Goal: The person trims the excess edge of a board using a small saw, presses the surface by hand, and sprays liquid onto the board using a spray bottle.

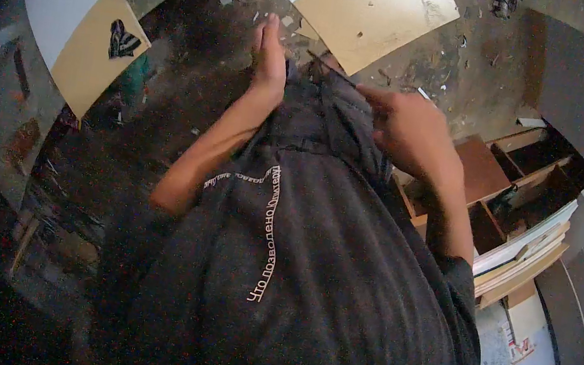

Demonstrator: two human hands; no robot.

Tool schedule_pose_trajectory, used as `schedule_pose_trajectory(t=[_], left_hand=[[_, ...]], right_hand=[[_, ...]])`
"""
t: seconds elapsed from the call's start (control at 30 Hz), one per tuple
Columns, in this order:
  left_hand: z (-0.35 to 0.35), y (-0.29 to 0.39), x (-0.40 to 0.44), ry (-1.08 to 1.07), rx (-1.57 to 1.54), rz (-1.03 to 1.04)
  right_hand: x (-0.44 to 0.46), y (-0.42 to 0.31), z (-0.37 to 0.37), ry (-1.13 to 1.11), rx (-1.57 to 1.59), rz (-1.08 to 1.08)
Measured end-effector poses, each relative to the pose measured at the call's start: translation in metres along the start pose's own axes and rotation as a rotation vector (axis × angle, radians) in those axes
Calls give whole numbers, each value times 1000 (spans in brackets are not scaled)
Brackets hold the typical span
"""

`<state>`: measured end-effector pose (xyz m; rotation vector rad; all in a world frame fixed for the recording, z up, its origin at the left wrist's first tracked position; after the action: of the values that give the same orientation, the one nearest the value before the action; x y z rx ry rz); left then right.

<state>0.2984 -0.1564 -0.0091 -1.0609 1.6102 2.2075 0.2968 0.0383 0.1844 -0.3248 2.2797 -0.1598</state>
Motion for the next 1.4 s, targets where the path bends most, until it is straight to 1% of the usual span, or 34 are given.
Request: schedule_pose_trajectory(t=[0.1,0.13,0.2,0.3,0.33,0.4,0.43,0.5,0.57,0.63,0.73,0.83,0.87,0.93,0.97,1.03,1.07,1.17,1.2,1.23,1.27,1.3,1.33,1.37,1.4], left_hand=[[4,-42,50,5,-206,-10],[12,-48,58,-80,-326,-112],[39,-57,66,-259,-568,-311],[76,-63,61,-185,-882,-371],[77,-77,72,-58,-740,-360],[84,-108,88,-88,-901,-462],[87,-111,86,-101,-985,-486],[93,-114,85,-127,-1123,-541],[92,-114,85,-138,-1153,-550],[91,-114,85,-148,-1146,-549],[85,-114,87,-145,-1108,-516],[77,-117,90,-65,-1008,-414],[74,-117,93,-9,-940,-339],[67,-122,114,117,-758,-79],[62,-124,119,92,-637,102],[64,-30,73,-130,-217,468],[68,-20,68,-165,-250,199],[67,-37,88,14,-5,147],[70,-28,80,83,-16,146],[71,-28,85,30,10,120],[64,-28,92,-16,34,99],[57,-28,98,-55,62,78],[58,-8,93,-50,-51,123],[59,-4,97,-25,-51,155],[62,-4,102,-4,-52,192]], right_hand=[[0,-14,-29,33,-219,80],[-1,-21,-38,95,-254,52],[2,-30,-45,98,-314,58],[4,-37,-39,80,-415,68],[7,-37,-32,74,-449,67],[11,-27,-15,108,-448,28],[13,-24,-6,122,-446,11],[15,-20,9,91,-478,43],[16,-16,24,86,-481,50],[13,-11,33,114,-461,39],[17,-7,38,63,-420,80],[23,-2,38,41,-390,96],[21,-1,33,65,-367,89],[10,-3,17,112,-319,71],[3,-9,7,92,-344,90],[-5,-21,-9,47,-396,125],[-3,-20,-4,61,-409,116],[15,-4,30,72,-410,95],[28,7,45,57,-390,92],[35,7,43,39,-374,88],[33,0,40,-4,-427,118],[29,-8,25,-1,-424,115],[29,-19,6,-5,-412,113],[28,-25,-8,-5,-393,117],[26,-24,-16,45,-378,108]])
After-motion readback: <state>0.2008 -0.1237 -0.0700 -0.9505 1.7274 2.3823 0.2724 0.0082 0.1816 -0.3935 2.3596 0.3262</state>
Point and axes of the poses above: each hand's wrist, its own x-axis towards the middle knuckle, its own z-axis out of the palm, y = z × x, the point moved 3 cm from there along x, towards the middle knuckle, and after that the axes turned 10 degrees about -x, right-handed, at the moved point
